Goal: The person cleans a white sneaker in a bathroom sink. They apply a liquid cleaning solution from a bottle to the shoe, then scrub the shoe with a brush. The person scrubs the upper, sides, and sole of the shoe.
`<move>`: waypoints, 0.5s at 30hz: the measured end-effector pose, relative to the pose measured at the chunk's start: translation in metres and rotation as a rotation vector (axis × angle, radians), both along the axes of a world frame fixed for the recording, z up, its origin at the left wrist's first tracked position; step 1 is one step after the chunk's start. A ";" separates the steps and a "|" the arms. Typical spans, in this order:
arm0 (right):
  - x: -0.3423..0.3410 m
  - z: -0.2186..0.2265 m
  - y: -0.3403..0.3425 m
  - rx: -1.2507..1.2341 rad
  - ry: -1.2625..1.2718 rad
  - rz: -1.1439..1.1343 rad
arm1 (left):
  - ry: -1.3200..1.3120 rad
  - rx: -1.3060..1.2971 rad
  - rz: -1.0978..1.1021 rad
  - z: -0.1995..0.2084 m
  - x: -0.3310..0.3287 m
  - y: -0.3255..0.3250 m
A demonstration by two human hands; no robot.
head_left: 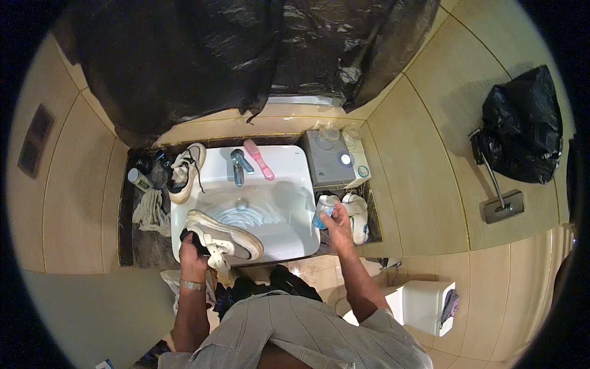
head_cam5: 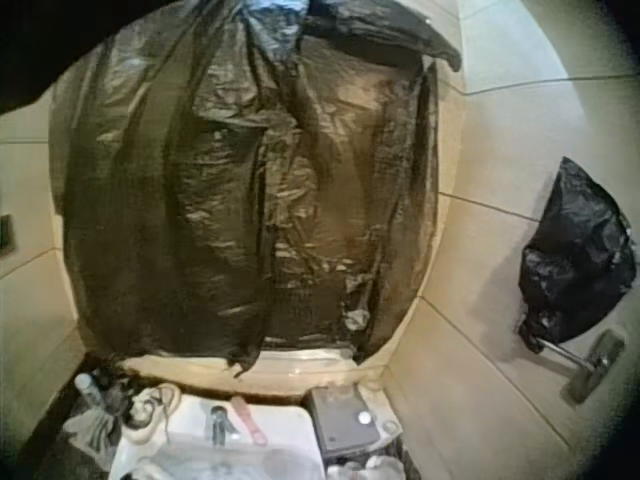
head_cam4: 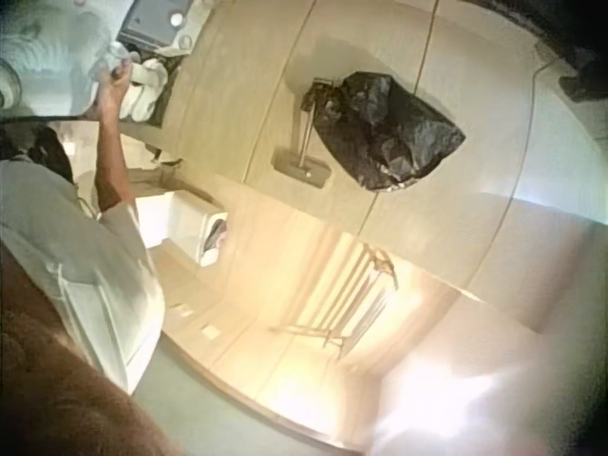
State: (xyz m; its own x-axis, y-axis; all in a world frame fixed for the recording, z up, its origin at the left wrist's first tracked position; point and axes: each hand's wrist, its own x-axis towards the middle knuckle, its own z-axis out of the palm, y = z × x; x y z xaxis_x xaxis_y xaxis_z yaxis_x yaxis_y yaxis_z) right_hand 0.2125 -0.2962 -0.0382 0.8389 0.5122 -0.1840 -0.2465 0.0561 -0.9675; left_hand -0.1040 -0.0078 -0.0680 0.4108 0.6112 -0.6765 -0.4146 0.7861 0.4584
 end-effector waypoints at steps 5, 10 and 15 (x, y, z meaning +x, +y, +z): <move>0.075 -0.039 0.010 -0.122 -0.142 -0.089 | 0.066 0.034 0.035 -0.016 -0.015 -0.005; 0.151 -0.100 0.025 -0.111 -0.301 -0.148 | 0.038 0.065 0.090 0.004 -0.026 -0.022; 0.192 -0.111 0.051 -0.181 -0.430 -0.149 | 0.171 -0.019 0.223 0.027 -0.035 -0.037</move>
State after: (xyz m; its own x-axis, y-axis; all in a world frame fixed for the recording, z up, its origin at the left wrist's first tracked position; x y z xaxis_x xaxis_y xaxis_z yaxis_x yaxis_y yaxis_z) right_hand 0.4041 -0.2452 -0.1495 0.9203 0.3723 0.1198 0.1751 -0.1183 -0.9774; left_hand -0.1394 -0.0452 -0.0410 0.1465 0.6598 -0.7370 -0.4960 0.6936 0.5224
